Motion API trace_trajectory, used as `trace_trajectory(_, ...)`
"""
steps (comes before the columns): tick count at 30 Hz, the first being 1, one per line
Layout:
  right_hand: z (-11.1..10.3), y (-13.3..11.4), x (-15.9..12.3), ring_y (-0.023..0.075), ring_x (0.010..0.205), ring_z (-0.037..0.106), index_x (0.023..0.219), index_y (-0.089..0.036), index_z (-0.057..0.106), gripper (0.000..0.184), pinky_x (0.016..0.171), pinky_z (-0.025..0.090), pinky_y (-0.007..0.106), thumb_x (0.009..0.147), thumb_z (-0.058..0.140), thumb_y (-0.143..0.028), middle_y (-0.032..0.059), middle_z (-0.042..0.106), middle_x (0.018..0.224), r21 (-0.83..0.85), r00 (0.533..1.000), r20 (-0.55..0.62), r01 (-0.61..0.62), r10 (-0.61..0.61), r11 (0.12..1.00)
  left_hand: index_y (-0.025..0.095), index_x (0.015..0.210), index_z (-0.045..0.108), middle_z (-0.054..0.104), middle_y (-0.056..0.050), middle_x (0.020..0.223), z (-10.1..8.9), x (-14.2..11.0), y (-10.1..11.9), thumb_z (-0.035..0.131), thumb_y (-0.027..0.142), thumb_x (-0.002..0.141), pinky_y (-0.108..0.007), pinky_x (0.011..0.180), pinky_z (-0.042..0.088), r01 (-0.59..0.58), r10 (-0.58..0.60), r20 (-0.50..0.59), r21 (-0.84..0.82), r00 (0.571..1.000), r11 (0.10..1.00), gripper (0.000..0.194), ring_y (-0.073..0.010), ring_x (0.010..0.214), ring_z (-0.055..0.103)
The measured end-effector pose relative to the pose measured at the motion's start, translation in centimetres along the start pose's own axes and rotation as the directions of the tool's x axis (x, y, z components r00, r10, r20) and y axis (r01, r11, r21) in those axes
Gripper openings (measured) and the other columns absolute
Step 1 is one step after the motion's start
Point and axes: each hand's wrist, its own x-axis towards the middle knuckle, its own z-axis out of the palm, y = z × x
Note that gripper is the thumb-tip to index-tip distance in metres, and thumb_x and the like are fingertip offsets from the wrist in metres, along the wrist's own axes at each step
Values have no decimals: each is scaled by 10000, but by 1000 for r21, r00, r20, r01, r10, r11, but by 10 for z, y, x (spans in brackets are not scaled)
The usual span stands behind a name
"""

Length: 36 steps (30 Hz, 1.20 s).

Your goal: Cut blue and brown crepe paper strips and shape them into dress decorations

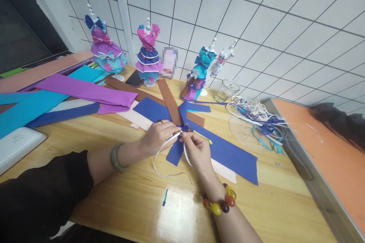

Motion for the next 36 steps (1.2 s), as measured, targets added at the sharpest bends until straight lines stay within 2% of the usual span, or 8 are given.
trace_trajectory(11, -3, 3, 0, 168, 678, 553, 679, -211, 675, 184, 698, 423, 320, 737, 614, -375, 12, 650, 690, -47, 998, -18, 63, -64, 997, 158, 832, 590, 585, -69, 749, -3, 1, 0, 381, 235, 863, -274, 725, 420, 4, -6, 43, 32, 999, 999, 225, -159, 789, 557)
trace_trajectory(19, -2, 1, -1, 187, 836, 576, 737, -240, 707, 122, 797, 421, 351, 744, 616, -323, 33, 653, 857, -45, 989, -37, 144, -146, 989, 152, 851, 592, 590, -71, 773, -4, -1, -1, 391, 206, 850, -281, 737, 410, 4, -11, 106, 67, 994, 998, 208, -164, 799, 551)
trace_trajectory(23, -3, 1, -1, 193, 857, 577, 746, -237, 710, 133, 806, 425, 360, 744, 618, -334, 47, 651, 899, -41, 991, -20, 132, -133, 990, 155, 920, 619, 627, -66, 850, 0, -1, -3, 474, 215, 807, -269, 751, 411, 139, -126, 84, -169, 988, 976, 193, -153, 809, 564)
trace_trajectory(25, -4, 1, 0, 193, 862, 574, 752, -238, 710, 136, 807, 427, 357, 746, 617, -338, 47, 643, 906, -45, 989, -18, 144, -145, 989, 155, 896, 637, 639, -42, 822, 5, 0, -3, 481, 230, 801, -238, 687, 420, 291, -274, 98, -373, 957, 881, 198, -132, 752, 569)
trace_trajectory(27, -4, 3, 1, 192, 862, 569, 773, -244, 709, 137, 811, 426, 356, 757, 609, -336, 45, 637, 900, -56, 986, -5, 166, -167, 985, 142, 854, 649, 635, -25, 750, 11, 1, -4, 484, 268, 797, -213, 600, 415, 436, -408, 180, -544, 895, 717, 215, -118, 681, 564)
trace_trajectory(31, -5, 4, 1, 183, 823, 568, 787, -253, 702, 138, 794, 426, 348, 780, 588, -331, 31, 634, 858, -89, 980, 18, 200, -199, 976, 107, 834, 651, 613, -25, 675, 18, 3, -3, 528, 343, 761, -206, 551, 411, 561, -488, 340, -706, 804, 433, 275, -115, 630, 552)
trace_trajectory(33, -6, 4, 1, 186, 804, 573, 793, -252, 697, 150, 757, 435, 340, 782, 582, -347, 27, 634, 842, -100, 983, 6, 184, -184, 978, 100, 828, 651, 609, -30, 673, 18, 3, -3, 550, 361, 743, -208, 553, 415, 574, -496, 369, -733, 786, 366, 293, -114, 627, 547)
trace_trajectory(36, -6, 4, 1, 196, 793, 577, 798, -239, 689, 185, 710, 442, 332, 784, 570, -380, 33, 641, 823, -109, 989, 2, 147, -148, 983, 98, 820, 652, 605, -32, 677, 17, 3, -3, 567, 372, 727, -212, 559, 422, 576, -494, 380, -742, 782, 341, 301, -111, 625, 540)
